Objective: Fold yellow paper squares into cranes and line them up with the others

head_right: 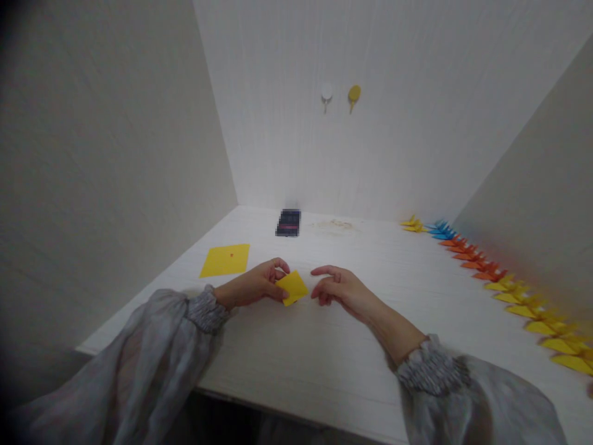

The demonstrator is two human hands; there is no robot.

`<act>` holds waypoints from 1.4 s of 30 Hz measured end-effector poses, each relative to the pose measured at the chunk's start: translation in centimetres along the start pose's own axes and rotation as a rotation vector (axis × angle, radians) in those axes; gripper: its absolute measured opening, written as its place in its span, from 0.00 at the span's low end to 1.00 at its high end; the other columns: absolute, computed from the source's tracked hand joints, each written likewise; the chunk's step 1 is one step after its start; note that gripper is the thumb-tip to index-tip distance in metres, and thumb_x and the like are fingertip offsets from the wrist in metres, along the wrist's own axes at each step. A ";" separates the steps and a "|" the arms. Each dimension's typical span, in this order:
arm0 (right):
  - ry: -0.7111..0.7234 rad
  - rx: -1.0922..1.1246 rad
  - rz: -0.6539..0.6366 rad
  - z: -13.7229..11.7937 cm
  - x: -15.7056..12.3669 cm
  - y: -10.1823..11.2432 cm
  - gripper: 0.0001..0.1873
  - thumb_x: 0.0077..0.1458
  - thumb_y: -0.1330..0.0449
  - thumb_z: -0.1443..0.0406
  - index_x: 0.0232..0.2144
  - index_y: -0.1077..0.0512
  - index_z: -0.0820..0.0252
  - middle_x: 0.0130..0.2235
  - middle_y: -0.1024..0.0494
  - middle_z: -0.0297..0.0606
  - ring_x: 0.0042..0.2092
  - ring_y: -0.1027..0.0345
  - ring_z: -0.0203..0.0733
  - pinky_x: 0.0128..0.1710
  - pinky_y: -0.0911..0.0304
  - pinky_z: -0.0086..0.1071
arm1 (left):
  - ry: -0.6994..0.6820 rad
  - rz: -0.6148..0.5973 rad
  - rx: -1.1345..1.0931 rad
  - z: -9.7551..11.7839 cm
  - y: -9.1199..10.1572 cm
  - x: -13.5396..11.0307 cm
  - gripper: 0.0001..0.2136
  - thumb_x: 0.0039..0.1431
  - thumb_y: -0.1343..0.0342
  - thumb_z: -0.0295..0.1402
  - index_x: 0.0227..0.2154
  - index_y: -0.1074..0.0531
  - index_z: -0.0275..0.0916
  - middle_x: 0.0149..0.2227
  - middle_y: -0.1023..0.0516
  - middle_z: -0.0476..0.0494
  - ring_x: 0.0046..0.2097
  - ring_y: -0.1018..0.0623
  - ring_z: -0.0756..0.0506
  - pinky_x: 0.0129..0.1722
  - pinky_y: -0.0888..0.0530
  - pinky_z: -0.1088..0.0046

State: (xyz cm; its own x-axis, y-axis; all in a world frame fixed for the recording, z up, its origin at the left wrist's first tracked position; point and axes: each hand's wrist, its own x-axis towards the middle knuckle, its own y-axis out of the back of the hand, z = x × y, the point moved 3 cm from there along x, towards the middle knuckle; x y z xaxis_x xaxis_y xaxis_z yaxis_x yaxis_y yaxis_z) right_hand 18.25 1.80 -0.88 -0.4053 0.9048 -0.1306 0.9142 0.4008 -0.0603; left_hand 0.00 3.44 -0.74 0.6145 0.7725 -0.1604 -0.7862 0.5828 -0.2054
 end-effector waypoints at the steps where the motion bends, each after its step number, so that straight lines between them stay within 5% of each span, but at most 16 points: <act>1: -0.009 -0.015 0.009 0.0 0.0 -0.3 0.18 0.43 0.41 0.62 0.37 0.35 0.65 0.25 0.26 0.37 0.21 0.37 0.32 0.21 0.48 0.27 | -0.003 -0.001 0.002 0.0 -0.1 0.0 0.24 0.32 0.37 0.22 0.31 0.45 0.37 0.28 0.27 0.48 0.28 0.25 0.48 0.28 0.30 0.72; 8: -0.017 -0.276 0.038 0.7 0.1 -2.4 0.14 0.41 0.39 0.57 0.20 0.33 0.64 0.16 0.37 0.28 0.18 0.48 0.27 0.18 0.55 0.25 | -0.022 -0.032 0.030 -0.3 -1.3 0.5 0.23 0.33 0.36 0.23 0.31 0.44 0.37 0.28 0.28 0.49 0.26 0.26 0.50 0.27 0.29 0.73; 15: -0.058 -0.103 0.029 0.6 0.0 -2.0 0.12 0.36 0.36 0.60 0.17 0.32 0.64 0.16 0.34 0.30 0.18 0.46 0.28 0.19 0.53 0.26 | 0.020 -0.057 0.002 0.1 -1.7 -0.1 0.23 0.34 0.36 0.24 0.32 0.45 0.38 0.27 0.28 0.51 0.27 0.24 0.49 0.31 0.27 0.67; 30: 0.059 -0.138 0.153 0.5 -0.2 -2.4 0.15 0.41 0.39 0.55 0.21 0.34 0.62 0.16 0.37 0.28 0.19 0.49 0.29 0.19 0.56 0.27 | -0.083 -0.090 0.001 0.7 -1.5 0.0 0.18 0.42 0.40 0.26 0.39 0.34 0.34 0.36 0.27 0.43 0.35 0.26 0.50 0.34 0.29 0.73; 35: 0.134 -0.274 0.176 0.1 -0.4 -3.5 0.14 0.44 0.42 0.55 0.21 0.36 0.60 0.19 0.36 0.30 0.21 0.45 0.32 0.22 0.49 0.28 | -0.162 0.096 0.027 0.6 -1.0 0.4 0.15 0.42 0.40 0.29 0.36 0.35 0.33 0.26 0.28 0.50 0.27 0.28 0.54 0.30 0.32 0.76; 39: 0.261 -0.170 0.174 -0.6 -0.7 -3.3 0.12 0.45 0.42 0.57 0.30 0.34 0.58 0.24 0.34 0.31 0.26 0.40 0.33 0.27 0.43 0.29 | -0.198 0.102 0.022 0.9 -0.5 0.4 0.17 0.41 0.41 0.26 0.37 0.37 0.36 0.17 0.39 0.60 0.20 0.34 0.57 0.24 0.36 0.80; 42: 0.357 -0.073 0.158 -1.1 -0.9 -2.8 0.18 0.46 0.42 0.57 0.40 0.37 0.55 0.27 0.32 0.32 0.28 0.38 0.34 0.29 0.40 0.31 | -0.120 0.053 0.024 0.8 -0.5 0.4 0.19 0.39 0.42 0.24 0.37 0.39 0.37 0.20 0.34 0.57 0.23 0.31 0.55 0.24 0.37 0.79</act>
State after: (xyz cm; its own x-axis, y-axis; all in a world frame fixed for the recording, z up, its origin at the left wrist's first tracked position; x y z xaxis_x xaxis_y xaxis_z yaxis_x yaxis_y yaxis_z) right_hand 16.04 -0.02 0.50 -0.2455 0.9440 0.2202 0.9681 0.2505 0.0057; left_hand 0.58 3.60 0.07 0.5612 0.8260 -0.0533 -0.8195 0.5454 -0.1760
